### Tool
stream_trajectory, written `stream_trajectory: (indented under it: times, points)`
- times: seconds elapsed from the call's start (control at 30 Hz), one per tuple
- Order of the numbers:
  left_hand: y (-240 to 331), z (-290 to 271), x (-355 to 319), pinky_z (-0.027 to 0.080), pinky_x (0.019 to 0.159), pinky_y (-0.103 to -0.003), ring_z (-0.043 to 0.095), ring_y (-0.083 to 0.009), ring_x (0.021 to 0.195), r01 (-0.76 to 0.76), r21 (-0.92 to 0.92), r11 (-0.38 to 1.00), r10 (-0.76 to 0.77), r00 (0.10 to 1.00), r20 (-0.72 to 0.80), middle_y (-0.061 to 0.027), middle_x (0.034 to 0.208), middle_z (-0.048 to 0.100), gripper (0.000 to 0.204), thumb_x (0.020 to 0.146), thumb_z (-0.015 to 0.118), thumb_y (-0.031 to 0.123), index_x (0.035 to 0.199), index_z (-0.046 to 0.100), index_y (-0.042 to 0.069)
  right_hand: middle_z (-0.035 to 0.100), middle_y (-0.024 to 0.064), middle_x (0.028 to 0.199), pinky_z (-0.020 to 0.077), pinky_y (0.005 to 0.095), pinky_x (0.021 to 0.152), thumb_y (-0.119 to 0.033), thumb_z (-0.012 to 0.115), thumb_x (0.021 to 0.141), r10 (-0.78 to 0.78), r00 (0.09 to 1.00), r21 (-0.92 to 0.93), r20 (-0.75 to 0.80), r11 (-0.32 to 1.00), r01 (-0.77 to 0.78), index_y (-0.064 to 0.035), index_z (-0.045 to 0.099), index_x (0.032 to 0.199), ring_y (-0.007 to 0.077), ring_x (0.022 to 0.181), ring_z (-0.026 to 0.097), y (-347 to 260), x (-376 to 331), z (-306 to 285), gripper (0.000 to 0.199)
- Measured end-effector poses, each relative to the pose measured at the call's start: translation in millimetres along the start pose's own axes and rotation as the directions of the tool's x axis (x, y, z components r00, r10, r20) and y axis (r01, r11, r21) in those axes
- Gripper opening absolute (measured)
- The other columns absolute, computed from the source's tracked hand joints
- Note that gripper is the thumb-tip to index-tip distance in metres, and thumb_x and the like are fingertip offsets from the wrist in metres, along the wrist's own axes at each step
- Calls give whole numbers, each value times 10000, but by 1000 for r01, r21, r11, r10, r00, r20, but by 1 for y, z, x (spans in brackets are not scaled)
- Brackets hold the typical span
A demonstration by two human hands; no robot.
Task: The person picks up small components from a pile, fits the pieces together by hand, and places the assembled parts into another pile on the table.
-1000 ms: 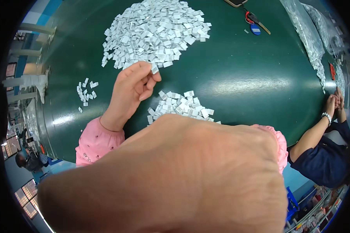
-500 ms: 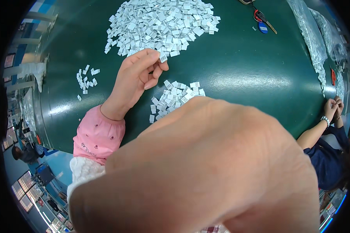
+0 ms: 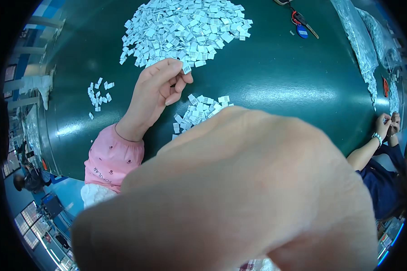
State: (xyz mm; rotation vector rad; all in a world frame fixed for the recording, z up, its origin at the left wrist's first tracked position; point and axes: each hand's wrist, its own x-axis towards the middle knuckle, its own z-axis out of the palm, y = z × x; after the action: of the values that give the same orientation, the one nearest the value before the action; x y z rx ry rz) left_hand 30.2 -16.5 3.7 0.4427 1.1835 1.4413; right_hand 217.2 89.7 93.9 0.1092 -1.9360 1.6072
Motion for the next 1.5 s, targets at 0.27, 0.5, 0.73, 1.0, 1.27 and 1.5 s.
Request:
stream_trajectory:
  times: [0.27,0.5,0.73,1.0,1.27,1.5]
  points:
    - [0,-1,4,339,494,-171,501,-66,663,-7,-15,1000,7,1000,3,-126,919,685,174,1011,578,159,1002,639,-4,696,62,947,471,238,610,7,659,913,-13,999,-66,-31,998,11,9,727,985,131,663,553,5,-6,-54,100]
    - [-1,-2,-1,388,524,-169,532,-53,685,-68,75,995,67,998,9,-94,909,704,195,1001,602,189,983,677,9,709,60,930,472,231,630,15,642,924,52,994,-269,-92,960,-75,13,736,1008,131,682,567,39,28,-50,126]
    - [1,-3,0,385,518,-163,537,-48,689,-61,160,985,61,998,7,-82,906,705,196,1003,594,186,1005,685,13,724,51,938,476,222,713,22,615,951,285,905,-613,-316,667,-424,-8,749,1093,136,771,605,126,-6,-96,197]
    - [2,-7,0,327,466,-155,526,-44,670,46,-6,999,-46,999,17,-114,898,699,166,980,617,160,982,678,5,733,59,921,453,273,623,-36,666,915,188,929,-760,-320,535,-370,-38,775,1030,184,656,566,135,-6,-94,159]
    - [1,-11,3,271,420,-144,499,-41,630,116,-114,987,-111,992,53,-139,910,698,167,989,605,133,1024,660,-21,732,64,911,449,283,627,-43,670,906,188,921,-750,-342,535,-388,-30,769,1029,181,642,558,134,-6,-92,159]
    - [4,-5,-1,287,444,-147,484,-41,621,100,21,995,-101,995,27,-125,906,697,133,978,625,118,1009,675,-1,728,44,912,463,255,670,-39,669,921,218,909,-767,-355,488,-416,-29,762,1051,144,722,593,134,-7,-98,161]
